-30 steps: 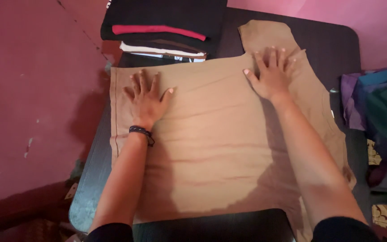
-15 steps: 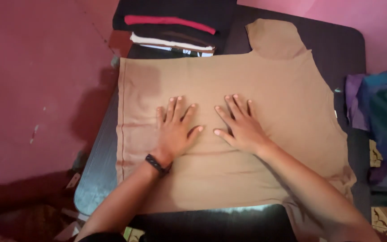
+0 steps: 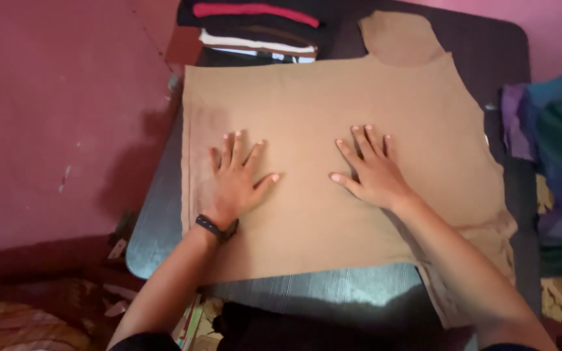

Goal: Folding a brown t-shirt neatly on a table and adding it to a stack.

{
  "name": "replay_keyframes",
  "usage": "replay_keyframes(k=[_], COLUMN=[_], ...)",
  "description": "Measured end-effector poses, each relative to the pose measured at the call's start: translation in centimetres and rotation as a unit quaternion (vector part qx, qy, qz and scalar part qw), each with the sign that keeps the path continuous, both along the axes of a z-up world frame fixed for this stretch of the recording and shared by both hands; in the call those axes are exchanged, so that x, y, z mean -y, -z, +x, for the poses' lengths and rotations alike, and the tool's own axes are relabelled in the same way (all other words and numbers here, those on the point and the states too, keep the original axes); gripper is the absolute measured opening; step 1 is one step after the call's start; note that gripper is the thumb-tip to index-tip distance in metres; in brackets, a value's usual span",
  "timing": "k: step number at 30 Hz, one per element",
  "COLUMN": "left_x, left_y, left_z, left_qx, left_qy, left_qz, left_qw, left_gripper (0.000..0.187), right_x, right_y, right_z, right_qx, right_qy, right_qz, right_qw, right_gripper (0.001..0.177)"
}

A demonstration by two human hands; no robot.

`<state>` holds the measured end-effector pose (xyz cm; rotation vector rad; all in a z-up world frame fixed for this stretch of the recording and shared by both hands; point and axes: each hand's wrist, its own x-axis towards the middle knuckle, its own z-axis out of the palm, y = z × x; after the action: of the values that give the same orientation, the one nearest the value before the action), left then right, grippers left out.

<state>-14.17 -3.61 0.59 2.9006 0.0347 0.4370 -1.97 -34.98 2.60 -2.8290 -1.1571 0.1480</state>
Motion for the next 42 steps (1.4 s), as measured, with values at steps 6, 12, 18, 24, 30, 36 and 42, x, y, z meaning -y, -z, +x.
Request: replay_keyframes(k=[6,12,18,24,30,36,42], left_x=[0.3,7.0,17.3,25.8,27.3,27.8,29.0], left_y=[0.2,-3.5,-7.3,-4.4,-3.8,-2.8,-3.9], left_z=[-0.1,0.7,0.6,-2.6,-3.1,-3.7,-4.1], left_qx=[-0.036,-0.102,-0.069,0.000,0.019,0.036,0.064], left_qy=[0.019,0.145,0.434,0.581,0.580,0.576,0.609], left_qz=[0.000,0.023,0.007,-0.057,-0.054,-0.066,-0.068], left_qw=[0.999,0.984,0.898,0.812,0.813,0.814,0.787], left_gripper=[0.082,0.079,0.062,0.043,0.036,0.033,0.041], right_x=[7.2,14.3,18.7,22.2,27.8,26.4,26.6], right_y=[-1.4,-1.4,-2.0,-0.5,2.9,0.4,-0.4], right_z=[-4.3,-7.8,-10.6,-11.8,-15.1,-18.3,-19.0], right_qx=[0.009,0.064,0.124,0.232,0.218,0.211,0.208], right_qy=[0.040,0.106,0.193,0.210,0.278,0.323,0.315], right_qz=[-0.006,0.037,0.093,0.233,0.210,0.211,0.190], right_qw=[0.999,0.992,0.969,0.921,0.911,0.898,0.906], right_gripper=[0.078,0.072,0.053,0.038,0.038,0.023,0.025])
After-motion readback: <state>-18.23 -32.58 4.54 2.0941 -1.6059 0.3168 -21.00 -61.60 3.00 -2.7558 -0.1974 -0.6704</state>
